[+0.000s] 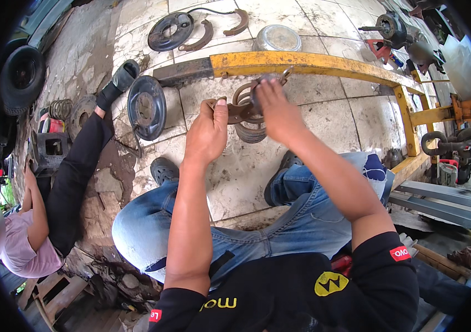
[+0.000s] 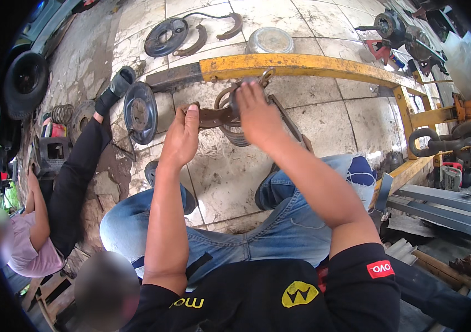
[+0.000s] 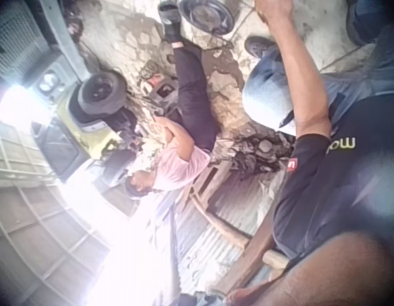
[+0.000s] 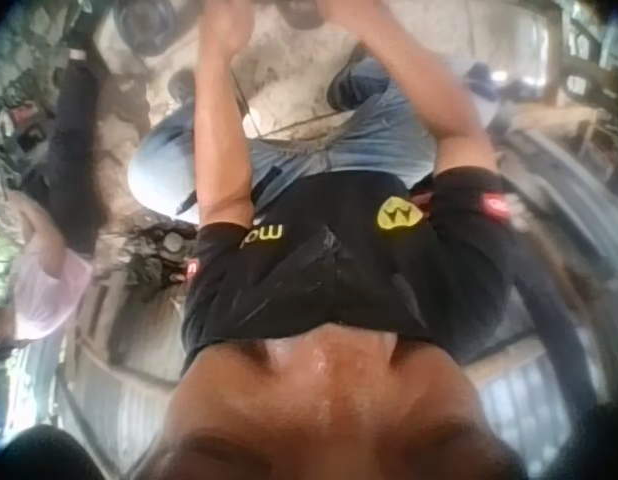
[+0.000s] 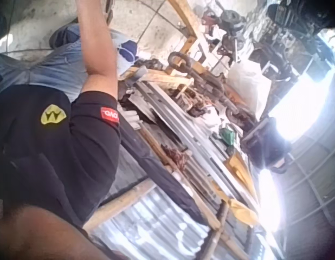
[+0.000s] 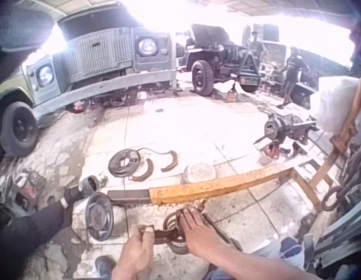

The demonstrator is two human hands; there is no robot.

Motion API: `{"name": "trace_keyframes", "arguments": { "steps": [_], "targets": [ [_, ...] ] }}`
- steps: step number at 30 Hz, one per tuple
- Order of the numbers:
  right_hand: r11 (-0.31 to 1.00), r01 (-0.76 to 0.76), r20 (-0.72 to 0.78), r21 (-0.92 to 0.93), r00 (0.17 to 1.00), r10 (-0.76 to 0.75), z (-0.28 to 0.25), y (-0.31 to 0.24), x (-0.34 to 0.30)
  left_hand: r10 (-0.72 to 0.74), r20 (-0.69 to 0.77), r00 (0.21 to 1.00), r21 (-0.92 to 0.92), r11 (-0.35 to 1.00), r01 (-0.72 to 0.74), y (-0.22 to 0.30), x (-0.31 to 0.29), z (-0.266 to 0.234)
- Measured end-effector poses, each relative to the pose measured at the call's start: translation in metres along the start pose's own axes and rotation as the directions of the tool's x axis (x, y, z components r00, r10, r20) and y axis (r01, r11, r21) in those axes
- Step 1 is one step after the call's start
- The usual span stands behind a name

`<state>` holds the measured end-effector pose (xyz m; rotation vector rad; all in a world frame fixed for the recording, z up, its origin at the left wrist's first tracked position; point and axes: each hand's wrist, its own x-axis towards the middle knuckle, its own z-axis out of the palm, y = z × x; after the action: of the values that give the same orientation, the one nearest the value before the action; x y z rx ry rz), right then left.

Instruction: The person scrubs a brake shoe and a brake drum with a sanding block while sitting on the floor of a workshop. The person repeatedly rubs the sanding block over the surfaces of the parts to remove rust or debris.

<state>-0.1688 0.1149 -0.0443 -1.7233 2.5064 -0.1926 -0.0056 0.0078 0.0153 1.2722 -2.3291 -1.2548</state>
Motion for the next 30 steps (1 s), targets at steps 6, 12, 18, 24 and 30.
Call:
{"name": "trace_keyframes", "arguments": {
  "steps": [6, 12, 18, 24, 30],
  "targets": [
    [0.948, 0.100, 0.213, 0.302, 0.962, -0.169, -0.028, -0.023, -0.010, 0.014, -0.033, 0.999, -0.076, 0.997, -0.017, -0.018, 0.006, 0.005],
    [0.999, -0.010, 0.050, 0.048, 0.999, 0.008, -0.007, -0.016, -0.008, -0.003, -0.058, 0.998, 0.010, 1.000, 0.003, 0.000, 0.001, 0.002],
    [0.994, 0.105, 0.131, 0.010, 0.986, -0.106, -0.015, 0.000, -0.005, 0.023, -0.054, 0.998, -0.034, 0.999, -0.025, -0.007, 0.002, -0.001],
    [0.991, 0.028, 0.157, 0.134, 0.986, -0.049, -0.017, -0.041, -0.014, 0.018, -0.063, 0.998, 0.003, 1.000, -0.018, -0.004, 0.004, 0.007],
    [0.985, 0.018, 0.013, -0.174, 1.000, -0.016, -0.010, 0.009, 0.000, 0.028, -0.064, 0.998, 0.005, 1.000, -0.028, -0.001, 0.001, 0.002]
  ]
}}
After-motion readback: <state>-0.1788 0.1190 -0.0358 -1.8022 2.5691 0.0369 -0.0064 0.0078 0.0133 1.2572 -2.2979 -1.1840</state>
